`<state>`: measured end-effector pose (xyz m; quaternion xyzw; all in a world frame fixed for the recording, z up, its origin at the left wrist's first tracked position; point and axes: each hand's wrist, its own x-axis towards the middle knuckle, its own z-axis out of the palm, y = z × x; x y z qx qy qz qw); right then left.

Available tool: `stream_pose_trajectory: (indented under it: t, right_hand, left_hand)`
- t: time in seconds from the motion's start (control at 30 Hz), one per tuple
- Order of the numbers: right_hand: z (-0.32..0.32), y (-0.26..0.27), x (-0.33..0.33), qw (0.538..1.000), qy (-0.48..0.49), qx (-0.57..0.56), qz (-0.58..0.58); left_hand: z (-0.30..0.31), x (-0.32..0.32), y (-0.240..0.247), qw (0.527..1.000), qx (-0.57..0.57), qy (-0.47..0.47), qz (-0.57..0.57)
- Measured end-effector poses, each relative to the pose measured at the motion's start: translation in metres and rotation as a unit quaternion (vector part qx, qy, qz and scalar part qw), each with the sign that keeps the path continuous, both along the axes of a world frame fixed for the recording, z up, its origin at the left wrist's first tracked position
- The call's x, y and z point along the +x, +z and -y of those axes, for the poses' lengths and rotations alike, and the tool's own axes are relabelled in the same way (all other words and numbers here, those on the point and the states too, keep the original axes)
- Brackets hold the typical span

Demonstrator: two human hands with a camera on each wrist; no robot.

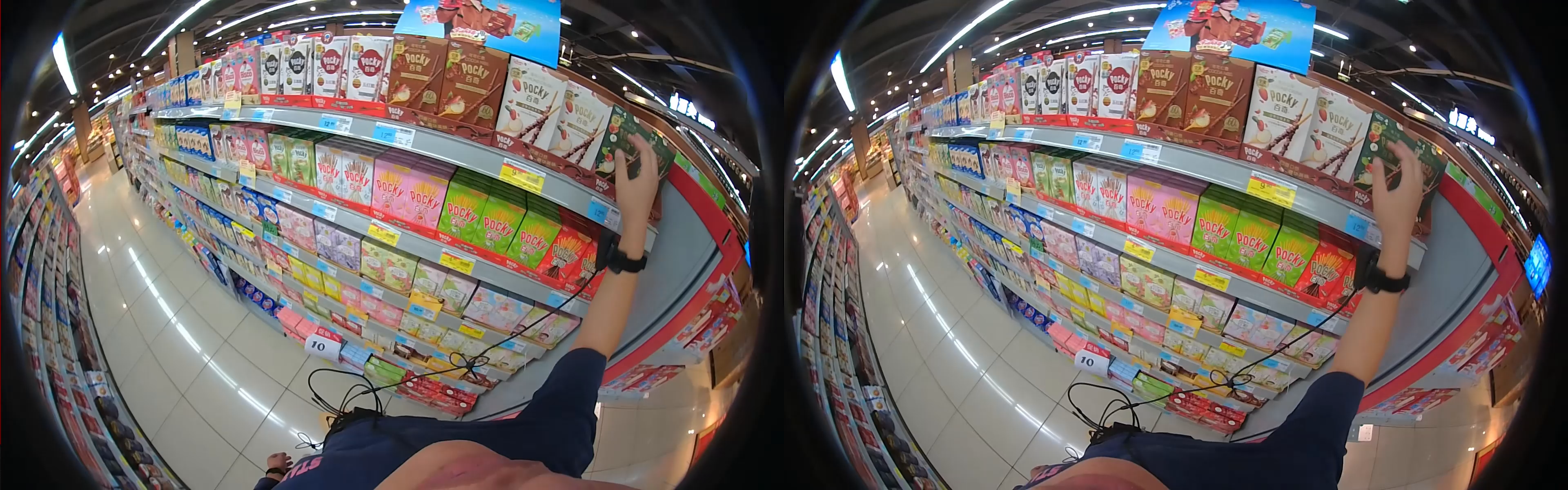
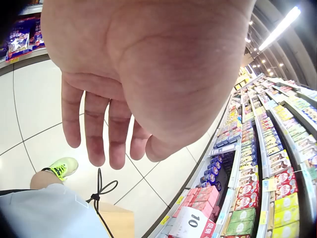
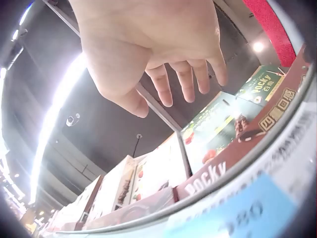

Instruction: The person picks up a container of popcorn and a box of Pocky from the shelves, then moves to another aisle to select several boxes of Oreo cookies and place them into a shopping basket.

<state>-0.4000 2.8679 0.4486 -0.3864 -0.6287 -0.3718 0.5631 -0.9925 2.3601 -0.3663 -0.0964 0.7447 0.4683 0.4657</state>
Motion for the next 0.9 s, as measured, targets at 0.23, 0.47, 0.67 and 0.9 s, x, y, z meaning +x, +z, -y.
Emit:
stream_pose_trajectory:
  t: [0.23, 0.47, 0.67, 0.9]
  right_hand:
    - [0.040, -0.093, -0.068, 0.975, 0.151, -0.131, -0.100]
    - [-0.002, -0.200, -0.083, 0.975, 0.092, -0.197, -0.044]
    - [-0.019, -0.194, -0.101, 0.997, 0.004, -0.073, 0.030]
    - [-0.038, -0.195, -0.118, 0.984, -0.062, -0.140, 0.094]
  left_hand:
    - [-0.003, 0.034, 0.087, 0.995, -0.063, -0.055, -0.062]
    - [-0.006, 0.012, 0.094, 0.988, 0.026, -0.135, -0.072]
    - [-0.067, 0.004, 0.166, 0.914, 0.087, -0.356, -0.173]
    - [-0.119, 0.049, 0.236, 0.874, 0.119, -0.465, -0.077]
